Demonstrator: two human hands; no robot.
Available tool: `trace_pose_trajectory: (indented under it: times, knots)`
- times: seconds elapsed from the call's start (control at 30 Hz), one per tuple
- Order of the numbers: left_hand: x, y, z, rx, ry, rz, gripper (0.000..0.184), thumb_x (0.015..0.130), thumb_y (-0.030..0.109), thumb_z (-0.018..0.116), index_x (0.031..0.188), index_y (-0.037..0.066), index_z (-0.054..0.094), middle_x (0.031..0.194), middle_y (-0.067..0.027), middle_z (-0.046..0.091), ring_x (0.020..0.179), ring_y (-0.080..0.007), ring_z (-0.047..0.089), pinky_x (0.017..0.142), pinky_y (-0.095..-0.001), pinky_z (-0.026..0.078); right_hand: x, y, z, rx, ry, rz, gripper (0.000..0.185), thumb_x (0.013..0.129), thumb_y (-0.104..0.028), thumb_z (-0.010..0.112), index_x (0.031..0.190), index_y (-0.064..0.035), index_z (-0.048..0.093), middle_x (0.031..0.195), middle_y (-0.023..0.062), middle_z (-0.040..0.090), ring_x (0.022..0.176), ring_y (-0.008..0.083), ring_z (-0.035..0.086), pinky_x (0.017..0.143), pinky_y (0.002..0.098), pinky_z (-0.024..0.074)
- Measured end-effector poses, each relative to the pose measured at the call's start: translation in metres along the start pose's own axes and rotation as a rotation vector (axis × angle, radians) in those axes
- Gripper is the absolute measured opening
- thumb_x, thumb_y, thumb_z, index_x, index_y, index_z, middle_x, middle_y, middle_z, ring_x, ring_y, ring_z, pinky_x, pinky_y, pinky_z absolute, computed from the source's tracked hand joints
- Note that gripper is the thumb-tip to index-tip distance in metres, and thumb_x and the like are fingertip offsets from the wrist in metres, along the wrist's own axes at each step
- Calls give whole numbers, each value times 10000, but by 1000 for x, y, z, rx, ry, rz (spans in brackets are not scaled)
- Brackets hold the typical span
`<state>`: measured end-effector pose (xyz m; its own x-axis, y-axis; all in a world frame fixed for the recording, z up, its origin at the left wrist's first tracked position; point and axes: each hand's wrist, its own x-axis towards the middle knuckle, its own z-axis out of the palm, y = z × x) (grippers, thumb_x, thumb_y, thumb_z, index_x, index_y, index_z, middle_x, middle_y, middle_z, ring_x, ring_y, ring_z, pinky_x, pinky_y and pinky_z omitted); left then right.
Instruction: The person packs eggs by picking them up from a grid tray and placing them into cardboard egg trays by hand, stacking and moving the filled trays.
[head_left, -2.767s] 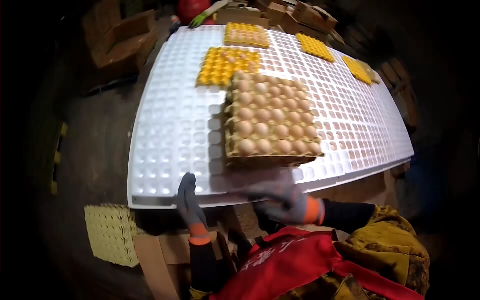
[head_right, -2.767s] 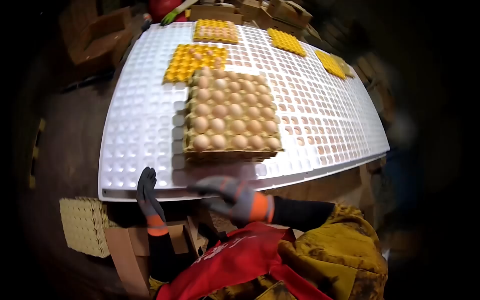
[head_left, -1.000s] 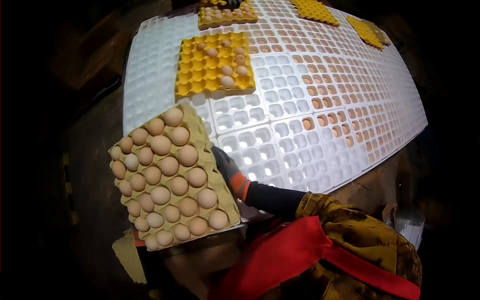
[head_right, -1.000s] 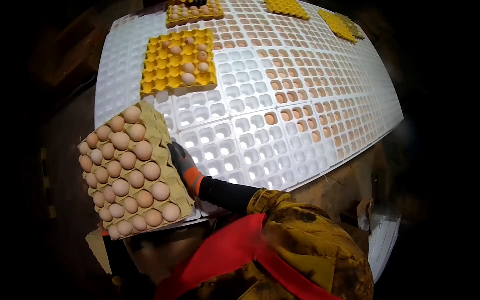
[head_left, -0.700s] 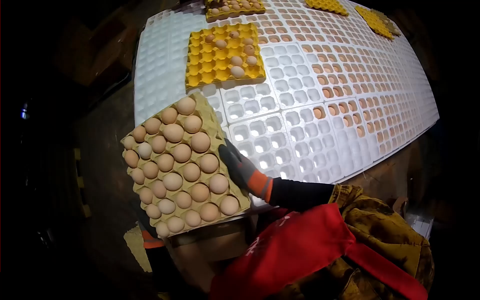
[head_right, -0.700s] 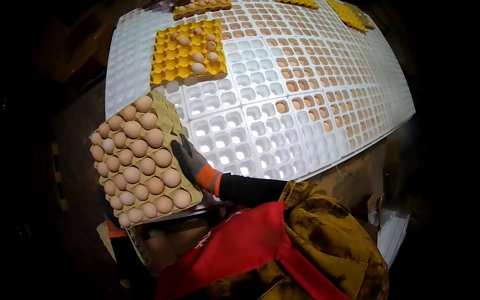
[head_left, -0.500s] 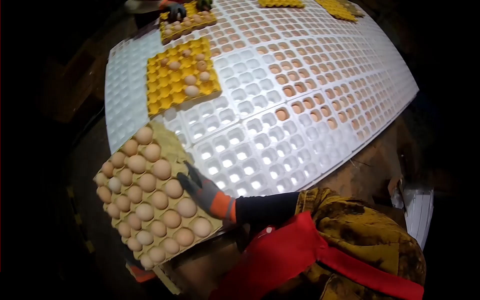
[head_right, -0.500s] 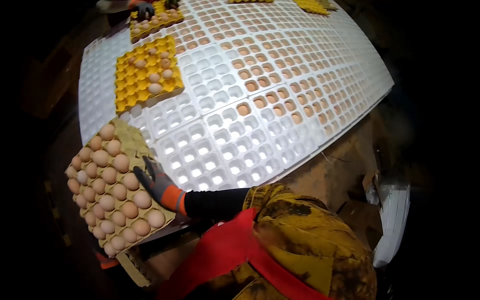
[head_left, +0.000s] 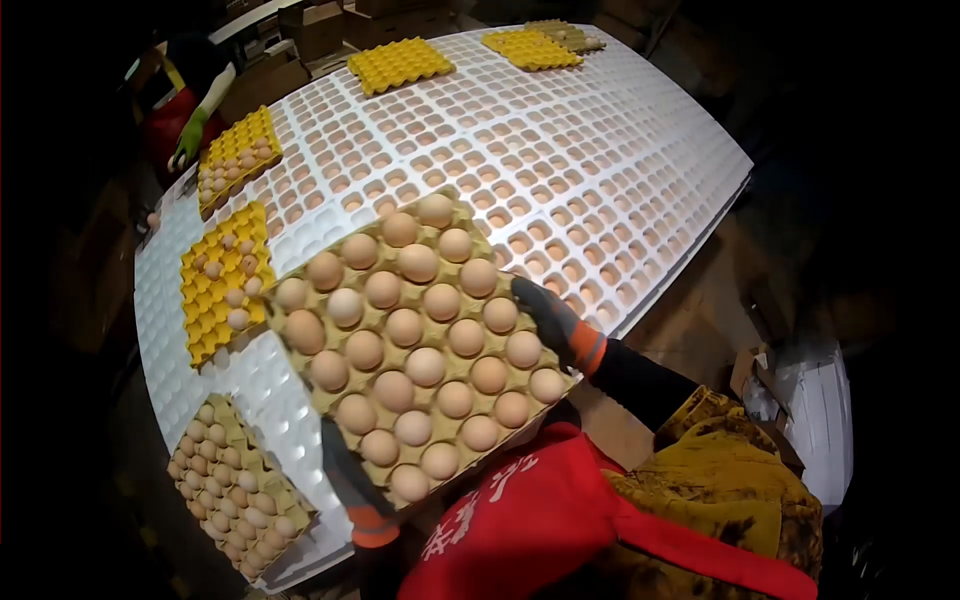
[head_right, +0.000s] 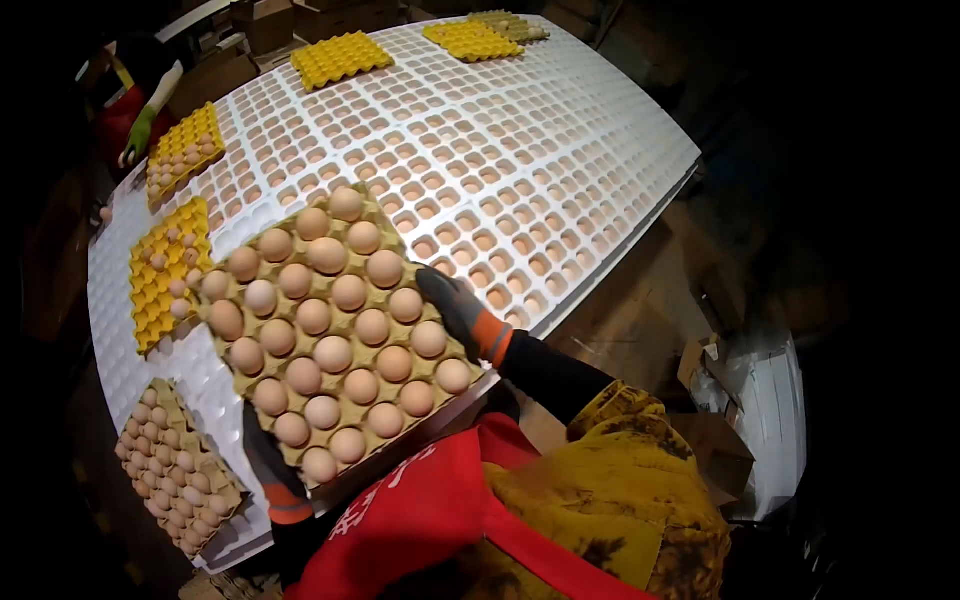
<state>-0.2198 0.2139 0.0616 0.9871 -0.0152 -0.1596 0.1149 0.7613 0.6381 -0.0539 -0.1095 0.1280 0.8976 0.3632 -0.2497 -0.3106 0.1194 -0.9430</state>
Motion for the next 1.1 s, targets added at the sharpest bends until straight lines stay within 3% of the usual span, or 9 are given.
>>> trace_pose_trajectory:
  times: [0.03,0.13,0.2,0.4,0.5,0.57,0.6,0.9,1.1]
  knots:
    - [34,-31,91,362,286,130,373,1077,221,383,1390,41,475,1242,-48,619,1056,-182,618,915,-309,517,1,-11,-47,-8,63,62,485,1062,-355,434,1430,-47,502,1375,75,590,1213,177,576,1056,352,451]
    - [124,-158,178,218,211,87,339,1065,191,409,1336,26,529,1198,-61,634,1049,-177,614,898,-344,510,42,0,-241,-180,145,21,508,1052,-379,454,1427,-42,510,1375,70,593,1205,177,584,1055,351,447]
    - [163,-211,194,956,166,261,351,1085,258,394,1302,21,535,1202,-47,621,1075,-169,593,913,-325,498,60,-7,-310,-52,141,3,477,1036,-324,527,1404,-19,537,1357,68,600,1203,160,570,1041,321,446]
    - [246,-317,195,1167,292,198,270,1041,198,468,1157,-17,583,989,-107,652,893,-169,580,793,-336,491,119,-12,-445,-281,153,6,471,1027,-309,543,1378,4,561,1350,76,607,1210,160,560,1046,319,434]
    - [256,-350,171,1530,232,538,337,1034,224,510,1201,-56,594,1147,-224,655,1052,-325,619,894,-406,481,139,-6,-471,-316,103,77,432,1047,-311,498,1360,-23,568,1293,53,620,1152,145,560,1012,332,455]
    - [256,-326,194,1365,365,423,363,1024,224,537,1256,-50,585,1196,-208,640,1097,-324,604,925,-393,479,160,18,-515,-882,-89,-525,444,1006,-219,598,1388,-2,533,1299,81,625,1183,160,573,1024,336,463]
    - [253,-313,210,1275,422,376,380,1019,225,551,1283,-47,580,1221,-201,632,1120,-323,597,941,-386,478,154,10,-505,-298,157,-63,462,1000,-199,612,1409,-7,518,1321,105,615,1187,154,578,1018,313,463]
    - [178,-288,327,1880,-25,410,619,769,191,781,1350,104,587,1179,-161,601,1055,-362,581,892,-451,480,-2,-93,-391,-1271,-333,-680,438,837,-165,731,1266,-129,647,1092,74,675,910,271,631,832,386,508]
    - [204,-307,318,1931,-23,400,387,785,124,769,1129,54,605,1120,-112,650,976,-301,630,836,-420,506,22,-53,-371,-1637,-451,-532,434,830,-229,713,1246,-139,627,1173,76,604,1086,260,571,871,416,492]
